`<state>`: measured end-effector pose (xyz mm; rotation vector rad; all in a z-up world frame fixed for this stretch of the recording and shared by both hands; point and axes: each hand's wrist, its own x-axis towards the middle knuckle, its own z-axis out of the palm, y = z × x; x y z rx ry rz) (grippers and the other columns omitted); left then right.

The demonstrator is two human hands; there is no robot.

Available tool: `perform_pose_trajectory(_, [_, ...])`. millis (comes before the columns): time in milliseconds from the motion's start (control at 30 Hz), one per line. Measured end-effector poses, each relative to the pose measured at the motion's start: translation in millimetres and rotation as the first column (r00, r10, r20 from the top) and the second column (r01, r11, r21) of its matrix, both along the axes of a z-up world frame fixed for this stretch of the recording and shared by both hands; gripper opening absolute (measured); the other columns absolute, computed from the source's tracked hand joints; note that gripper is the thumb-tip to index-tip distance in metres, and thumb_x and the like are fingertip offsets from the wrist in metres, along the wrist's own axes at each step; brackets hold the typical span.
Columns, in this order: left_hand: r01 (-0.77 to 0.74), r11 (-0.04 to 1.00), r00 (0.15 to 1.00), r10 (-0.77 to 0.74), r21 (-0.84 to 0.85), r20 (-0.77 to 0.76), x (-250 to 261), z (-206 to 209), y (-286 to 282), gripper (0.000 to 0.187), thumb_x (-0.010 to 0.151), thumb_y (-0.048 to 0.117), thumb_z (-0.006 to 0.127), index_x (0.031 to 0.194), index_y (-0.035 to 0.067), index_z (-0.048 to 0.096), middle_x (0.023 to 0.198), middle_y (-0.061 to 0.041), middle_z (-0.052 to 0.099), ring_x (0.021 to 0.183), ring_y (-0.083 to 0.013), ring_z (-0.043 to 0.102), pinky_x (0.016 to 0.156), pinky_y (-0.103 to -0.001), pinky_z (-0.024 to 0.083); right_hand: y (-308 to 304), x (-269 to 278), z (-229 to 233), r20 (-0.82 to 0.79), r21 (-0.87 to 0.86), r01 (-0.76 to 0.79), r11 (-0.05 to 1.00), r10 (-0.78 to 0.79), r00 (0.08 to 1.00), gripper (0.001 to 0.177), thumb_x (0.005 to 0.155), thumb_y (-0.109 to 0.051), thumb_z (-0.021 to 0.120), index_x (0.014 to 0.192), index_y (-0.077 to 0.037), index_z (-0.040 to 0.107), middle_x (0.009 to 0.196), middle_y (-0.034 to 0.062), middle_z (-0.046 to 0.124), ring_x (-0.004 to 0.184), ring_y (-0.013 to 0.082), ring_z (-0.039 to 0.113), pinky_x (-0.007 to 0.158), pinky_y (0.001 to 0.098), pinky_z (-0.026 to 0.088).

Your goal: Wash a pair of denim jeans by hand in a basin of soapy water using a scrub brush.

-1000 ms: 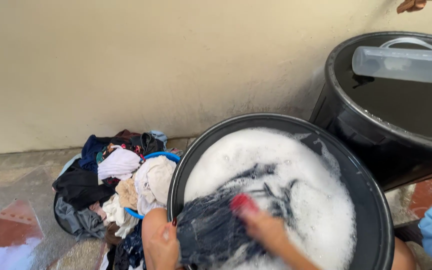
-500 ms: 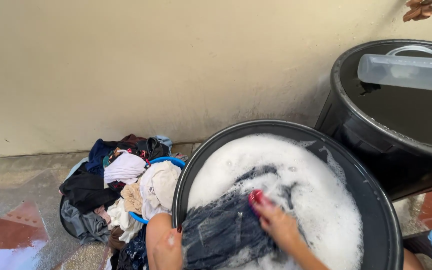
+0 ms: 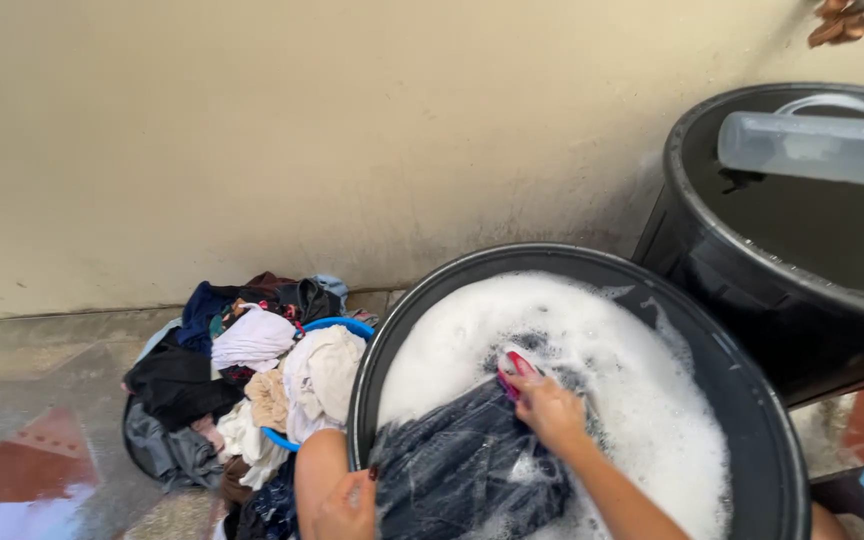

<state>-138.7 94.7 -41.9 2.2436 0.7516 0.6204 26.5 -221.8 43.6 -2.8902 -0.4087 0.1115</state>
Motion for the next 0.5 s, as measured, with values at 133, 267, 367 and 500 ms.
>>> perform_pose_trajectory(133, [-0.010, 1.000, 0.998, 0.010, -0.009, -0.057, -1.8, 21.4, -2.8, 0.024, 0.081, 0.042, 0.071, 0.094, 0.025, 0.081, 0.078, -0.012, 0.076, 0.076, -0.0337, 0.076, 0.067, -0.046, 0.058, 74.5, -50.1, 16.5, -0.039, 0.411, 0.048, 0.910, -0.035, 0.999, 0.044, 0.087, -0.018, 0.068, 0.128, -0.031, 0.068, 0.115, 0.0036, 0.074, 0.076, 0.0186, 0.074, 0.066, 0.0358, 0.061])
perform_pose_trajectory(267, [0.080, 0.996, 0.932, -0.062, 0.035, -0.358, -1.9, 41.2, -5.8, 0.031, 0.077, 0.049, 0.072, 0.098, 0.026, 0.080, 0.080, -0.013, 0.076, 0.078, -0.0332, 0.077, 0.071, -0.047, 0.058, 96.2, -69.6, 6.5, 0.416, 0.582, -0.608, 0.540, 0.444, 0.793, 0.043, 0.084, -0.018, 0.073, 0.125, -0.026, 0.072, 0.110, 0.0017, 0.078, 0.092, 0.0190, 0.076, 0.082, 0.0351, 0.063])
perform_pose_trajectory(367, [0.332, 0.942, 0.828, -0.264, 0.051, -0.495, 0.1, 64.6, -9.0, 0.042, 0.072, 0.053, 0.079, 0.099, 0.022, 0.079, 0.083, -0.016, 0.075, 0.085, -0.0353, 0.074, 0.078, -0.046, 0.056, 50.0, -34.4, 10.7, 0.059, 0.481, -0.305, 0.822, 0.317, 0.947, 0.041, 0.089, -0.021, 0.067, 0.128, -0.035, 0.069, 0.106, 0.0000, 0.076, 0.085, 0.0166, 0.071, 0.069, 0.0318, 0.058])
perform_pose_trajectory(500, [0.647, 0.715, 0.444, -0.635, -0.264, -0.632, 19.8, 64.4, -12.5, 0.047, 0.083, 0.058, 0.074, 0.086, 0.011, 0.078, 0.072, -0.018, 0.070, 0.078, -0.0320, 0.071, 0.074, -0.041, 0.051, -27.7, 4.3, -36.9, 0.173, 0.113, 0.215, 0.970, -0.233, 0.957, 0.035, 0.091, -0.023, 0.068, 0.118, -0.044, 0.074, 0.106, 0.0050, 0.068, 0.072, 0.0160, 0.058, 0.057, 0.0300, 0.054])
